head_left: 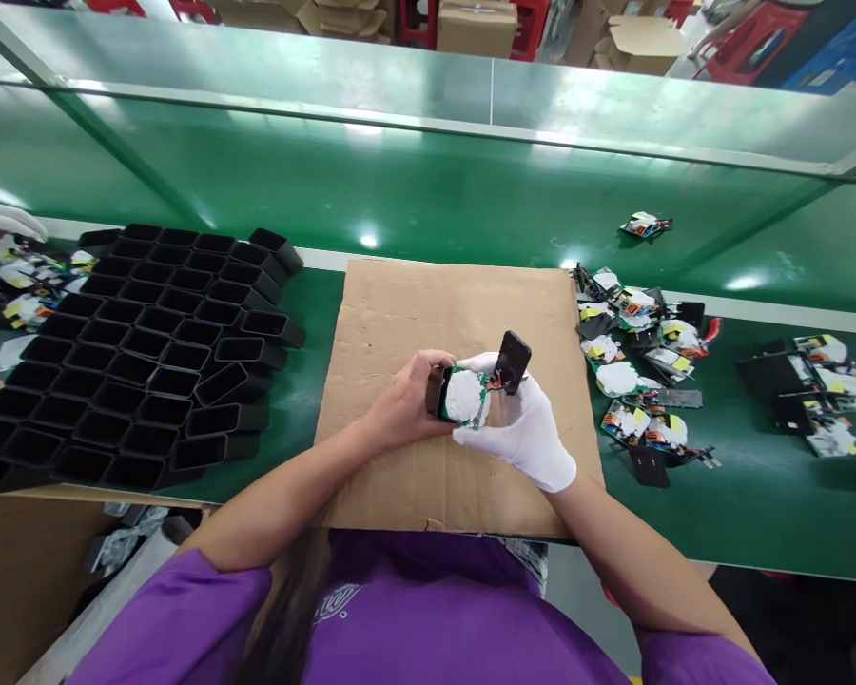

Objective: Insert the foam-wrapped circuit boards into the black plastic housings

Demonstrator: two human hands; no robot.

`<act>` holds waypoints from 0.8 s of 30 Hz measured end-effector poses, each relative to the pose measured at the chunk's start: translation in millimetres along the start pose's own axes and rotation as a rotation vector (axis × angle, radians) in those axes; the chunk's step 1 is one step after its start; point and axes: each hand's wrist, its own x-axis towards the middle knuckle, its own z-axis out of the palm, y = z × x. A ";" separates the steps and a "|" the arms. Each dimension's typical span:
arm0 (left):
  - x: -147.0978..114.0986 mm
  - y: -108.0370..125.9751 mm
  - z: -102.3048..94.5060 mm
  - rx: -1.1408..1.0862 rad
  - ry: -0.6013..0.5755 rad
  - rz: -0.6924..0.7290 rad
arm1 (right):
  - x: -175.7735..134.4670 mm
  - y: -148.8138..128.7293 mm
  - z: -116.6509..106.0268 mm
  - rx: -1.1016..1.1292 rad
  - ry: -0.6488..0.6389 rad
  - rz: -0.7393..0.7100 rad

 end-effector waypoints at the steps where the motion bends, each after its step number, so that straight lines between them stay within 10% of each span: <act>1: 0.1 0.1 -0.4 0.010 -0.002 0.009 | -0.3 -0.8 -0.2 -0.013 0.003 -0.001; 24: 5.4 5.9 -2.0 0.045 0.050 0.158 | 1.2 -2.6 -1.3 -0.176 -0.010 -0.217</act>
